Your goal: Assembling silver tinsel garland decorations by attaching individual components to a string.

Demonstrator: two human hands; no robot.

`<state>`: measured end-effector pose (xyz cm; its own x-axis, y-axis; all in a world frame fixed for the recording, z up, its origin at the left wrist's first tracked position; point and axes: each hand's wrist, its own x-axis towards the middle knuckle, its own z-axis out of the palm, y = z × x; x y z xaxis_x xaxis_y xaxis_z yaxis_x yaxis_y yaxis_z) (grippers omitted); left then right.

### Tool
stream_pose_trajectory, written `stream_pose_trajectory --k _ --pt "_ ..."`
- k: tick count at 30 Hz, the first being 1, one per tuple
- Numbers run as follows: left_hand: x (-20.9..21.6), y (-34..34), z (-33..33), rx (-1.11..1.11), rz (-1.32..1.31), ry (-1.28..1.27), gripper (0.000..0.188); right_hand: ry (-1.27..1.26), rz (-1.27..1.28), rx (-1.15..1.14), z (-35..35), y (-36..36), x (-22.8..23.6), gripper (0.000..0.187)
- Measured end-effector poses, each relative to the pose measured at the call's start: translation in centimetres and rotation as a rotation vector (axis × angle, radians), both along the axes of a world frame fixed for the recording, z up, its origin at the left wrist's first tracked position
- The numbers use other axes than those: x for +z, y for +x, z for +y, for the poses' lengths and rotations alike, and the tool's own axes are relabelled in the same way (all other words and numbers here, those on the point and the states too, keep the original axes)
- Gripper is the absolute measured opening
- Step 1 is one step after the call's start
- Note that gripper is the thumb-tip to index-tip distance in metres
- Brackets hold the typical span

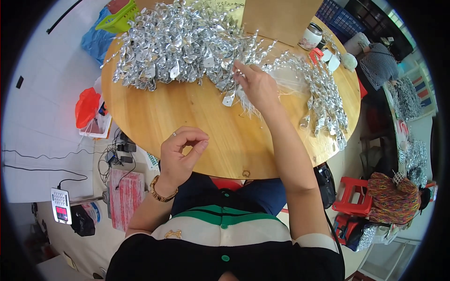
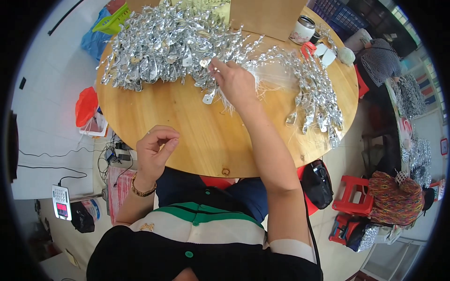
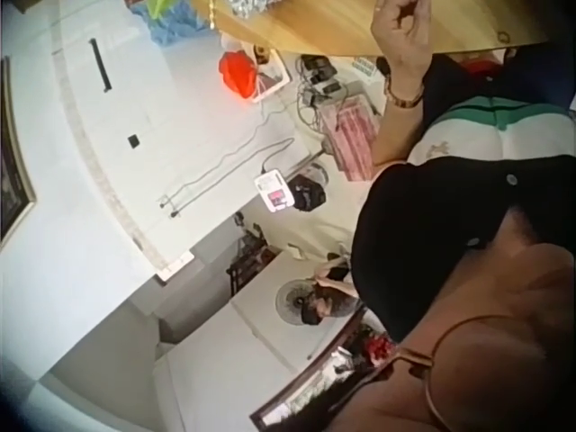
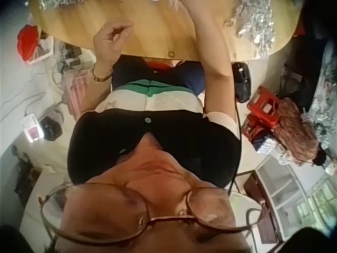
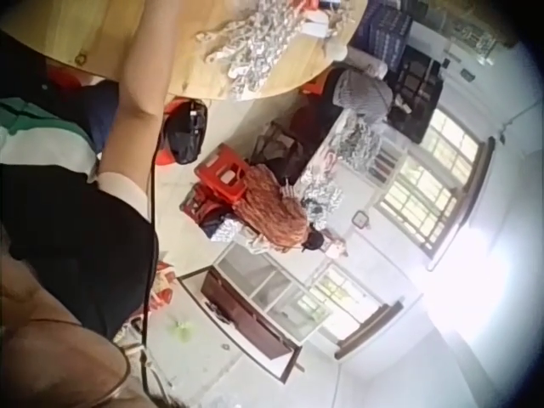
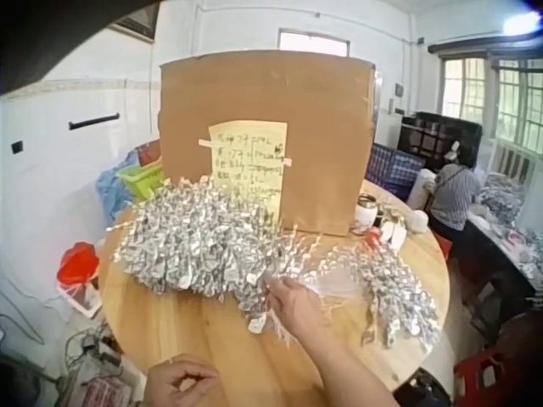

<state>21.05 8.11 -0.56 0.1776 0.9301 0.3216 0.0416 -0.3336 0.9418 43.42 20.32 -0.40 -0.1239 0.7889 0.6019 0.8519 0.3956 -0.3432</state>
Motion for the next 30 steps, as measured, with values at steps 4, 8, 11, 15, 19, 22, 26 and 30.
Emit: stream_pose_trajectory --k 4,8,11,15,19,22,26,30 --pt "0.3 -1.1 -0.2 0.064 -0.020 -0.011 0.009 0.499 0.199 -0.130 0.7 0.7 0.7 0.029" --pt "1.8 -1.5 0.2 0.173 0.163 0.369 0.015 0.707 0.387 0.073 -3.5 -0.9 3.5 0.023" --pt "5.1 -0.6 -0.8 0.256 0.336 0.774 0.024 0.471 -0.083 0.251 -10.5 -2.0 4.1 0.027" --pt "7.4 1.6 -2.0 0.157 0.428 1.188 0.030 0.250 0.184 0.747 -14.7 -5.0 2.1 0.018" --pt "8.4 0.6 -2.4 -0.136 0.464 0.960 0.021 0.260 0.675 0.911 -15.3 -6.8 1.3 0.021" --pt "8.9 -0.9 -3.0 -0.206 0.619 1.043 0.015 0.086 0.548 0.906 -15.0 -5.9 2.5 0.021" --pt "11.2 -3.2 -3.7 -0.146 0.539 0.873 0.013 -0.055 0.169 0.323 -8.7 1.3 3.0 0.019" --pt "7.6 -1.5 -2.0 -0.152 0.300 0.046 0.018 -0.554 0.110 0.170 -6.4 9.9 -1.0 0.015"
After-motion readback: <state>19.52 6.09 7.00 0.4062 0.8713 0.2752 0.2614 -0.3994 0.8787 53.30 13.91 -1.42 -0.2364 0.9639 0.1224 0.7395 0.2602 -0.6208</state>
